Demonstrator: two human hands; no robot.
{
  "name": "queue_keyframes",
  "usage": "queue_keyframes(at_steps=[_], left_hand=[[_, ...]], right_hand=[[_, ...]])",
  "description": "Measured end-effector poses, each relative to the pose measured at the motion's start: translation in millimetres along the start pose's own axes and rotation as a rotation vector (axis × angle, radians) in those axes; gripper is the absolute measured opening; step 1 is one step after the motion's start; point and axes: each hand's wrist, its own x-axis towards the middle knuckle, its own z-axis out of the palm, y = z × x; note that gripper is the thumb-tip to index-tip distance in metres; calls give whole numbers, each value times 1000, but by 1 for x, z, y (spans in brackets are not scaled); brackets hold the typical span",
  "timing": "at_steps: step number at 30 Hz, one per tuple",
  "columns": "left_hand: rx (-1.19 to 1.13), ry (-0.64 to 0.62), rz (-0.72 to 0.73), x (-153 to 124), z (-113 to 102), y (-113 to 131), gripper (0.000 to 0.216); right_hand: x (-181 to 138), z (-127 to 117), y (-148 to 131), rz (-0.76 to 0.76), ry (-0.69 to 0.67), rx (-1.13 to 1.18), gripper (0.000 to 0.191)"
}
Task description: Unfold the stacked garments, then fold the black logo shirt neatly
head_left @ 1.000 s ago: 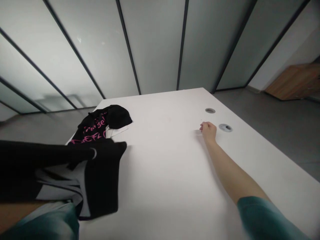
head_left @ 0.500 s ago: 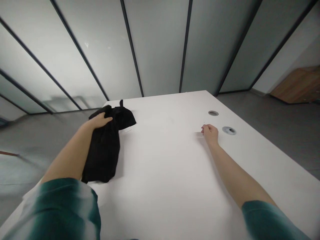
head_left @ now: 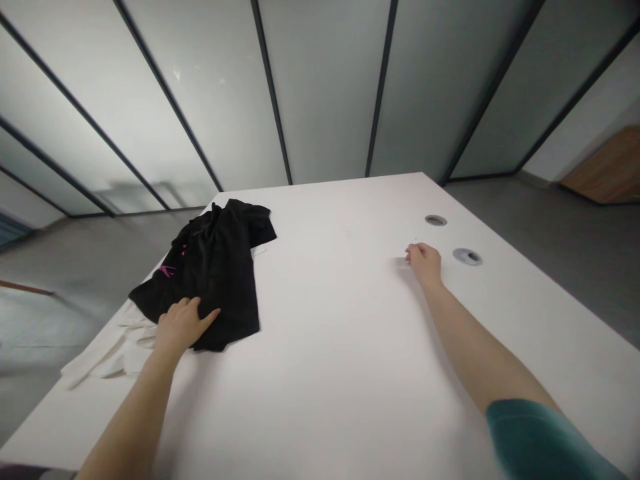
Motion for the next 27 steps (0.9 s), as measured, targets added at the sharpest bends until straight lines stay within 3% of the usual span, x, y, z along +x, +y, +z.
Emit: queue_keyframes(at_steps=[3, 6, 9, 12, 15, 17, 19, 20, 23, 27], left_hand=[[-45, 57, -6, 4, -5, 8, 46], [-149, 134, -143, 16, -39, -2, 45], [-167, 247, -248, 33, -87, -34, 44], [-93, 360, -211, 56, -123, -79, 46], [36, 177, -68, 78, -129, -111, 57], [115, 107, -13, 85, -118, -107, 71], [140, 154, 82, 83, -103, -77, 79], [106, 159, 200, 79, -95, -54, 77], [-38, 164, 507, 66, -72, 37, 71], [-331, 214, 665, 64, -31, 153, 57]], right_hand=[[0, 0, 1, -5, -1, 9, 22], [1, 0, 2, -1, 3, 18, 23], [2, 1, 3, -7, 10, 24, 25], [2, 1, 3, -11, 9, 17, 26], [2, 1, 2, -9, 2, -2, 24], [2, 0, 1, -5, -8, -13, 22], [1, 0, 0, -18, -14, -31, 23], [1, -1, -1, -33, -14, -43, 24], [-4, 0, -5, -102, -12, -86, 26], [-15, 4, -15, -246, -1, -177, 28]])
